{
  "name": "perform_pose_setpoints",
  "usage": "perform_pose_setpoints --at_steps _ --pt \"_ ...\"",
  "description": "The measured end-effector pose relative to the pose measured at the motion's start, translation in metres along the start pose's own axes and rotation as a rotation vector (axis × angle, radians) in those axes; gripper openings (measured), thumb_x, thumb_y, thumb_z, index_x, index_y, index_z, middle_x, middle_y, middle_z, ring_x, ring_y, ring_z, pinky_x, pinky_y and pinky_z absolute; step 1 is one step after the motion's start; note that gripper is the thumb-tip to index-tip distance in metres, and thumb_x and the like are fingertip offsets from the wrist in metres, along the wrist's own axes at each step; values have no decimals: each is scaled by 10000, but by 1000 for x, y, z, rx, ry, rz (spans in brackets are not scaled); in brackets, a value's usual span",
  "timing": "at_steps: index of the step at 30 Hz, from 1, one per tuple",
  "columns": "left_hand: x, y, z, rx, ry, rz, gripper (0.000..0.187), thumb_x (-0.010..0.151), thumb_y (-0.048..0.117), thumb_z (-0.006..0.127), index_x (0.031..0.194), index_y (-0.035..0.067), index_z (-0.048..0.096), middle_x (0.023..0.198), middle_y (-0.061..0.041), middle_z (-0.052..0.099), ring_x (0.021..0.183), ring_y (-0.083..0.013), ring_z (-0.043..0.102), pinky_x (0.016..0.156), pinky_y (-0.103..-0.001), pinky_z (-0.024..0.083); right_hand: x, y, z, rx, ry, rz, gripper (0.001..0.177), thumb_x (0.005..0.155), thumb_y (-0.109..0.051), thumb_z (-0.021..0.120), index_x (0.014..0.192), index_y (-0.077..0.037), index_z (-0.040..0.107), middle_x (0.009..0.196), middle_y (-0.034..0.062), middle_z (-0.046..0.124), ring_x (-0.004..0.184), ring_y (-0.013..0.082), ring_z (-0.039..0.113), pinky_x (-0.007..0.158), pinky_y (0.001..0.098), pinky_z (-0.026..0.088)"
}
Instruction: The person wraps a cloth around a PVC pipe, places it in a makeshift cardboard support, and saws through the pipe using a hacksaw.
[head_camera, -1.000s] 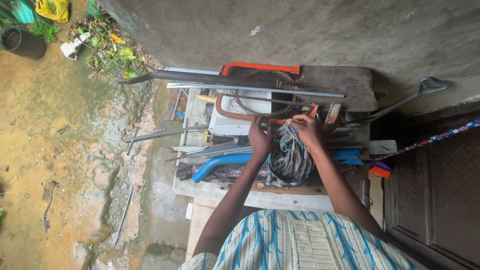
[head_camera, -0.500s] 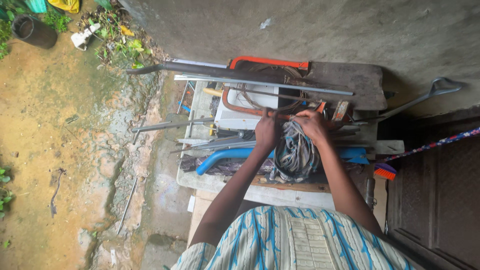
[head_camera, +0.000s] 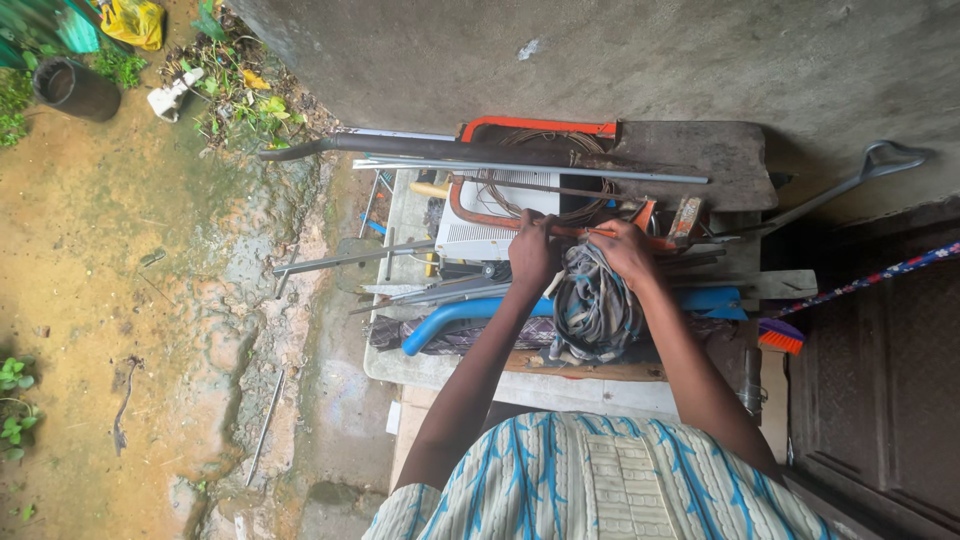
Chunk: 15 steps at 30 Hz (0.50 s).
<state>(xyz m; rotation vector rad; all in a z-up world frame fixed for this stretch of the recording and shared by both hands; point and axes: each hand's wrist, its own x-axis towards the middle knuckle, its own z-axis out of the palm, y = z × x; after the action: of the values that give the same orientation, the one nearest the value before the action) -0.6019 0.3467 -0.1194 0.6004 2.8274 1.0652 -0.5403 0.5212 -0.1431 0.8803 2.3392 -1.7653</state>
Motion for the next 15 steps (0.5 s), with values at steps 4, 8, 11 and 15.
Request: perform_pose_setpoints --at_steps 4,8,11,15 --pt "-3 -1 1 -9 15 21 330 779 175 777 1098 130 704 1203 -139 588 853 -360 706 676 -470 559 -5 3 2 10 29 -43 380 836 -221 723 1127 23 728 1001 146 773 882 192 718 778 327 544" --pt "-4 2 -1 15 -40 3 344 815 217 779 1128 121 674 1238 -152 552 819 -374 699 645 -485 553 -13 9 2 -127 85 -164 409 826 -259 763 1103 37 712 995 180 756 924 229 720 820 353 539" --pt "-6 8 -12 32 -20 73 401 810 158 744 1205 133 679 1280 -163 526 933 -349 674 708 -464 543 -17 7 1 -149 119 -218 399 818 -265 766 1085 26 711 1021 187 747 967 258 715 848 368 537" --pt "-9 15 -25 198 18 246 397 773 194 744 1156 117 675 1212 -117 572 1125 -325 560 889 -466 455 -32 1 -9 -223 137 -272 411 805 -272 772 1104 3 706 1046 193 739 995 284 715 871 379 537"
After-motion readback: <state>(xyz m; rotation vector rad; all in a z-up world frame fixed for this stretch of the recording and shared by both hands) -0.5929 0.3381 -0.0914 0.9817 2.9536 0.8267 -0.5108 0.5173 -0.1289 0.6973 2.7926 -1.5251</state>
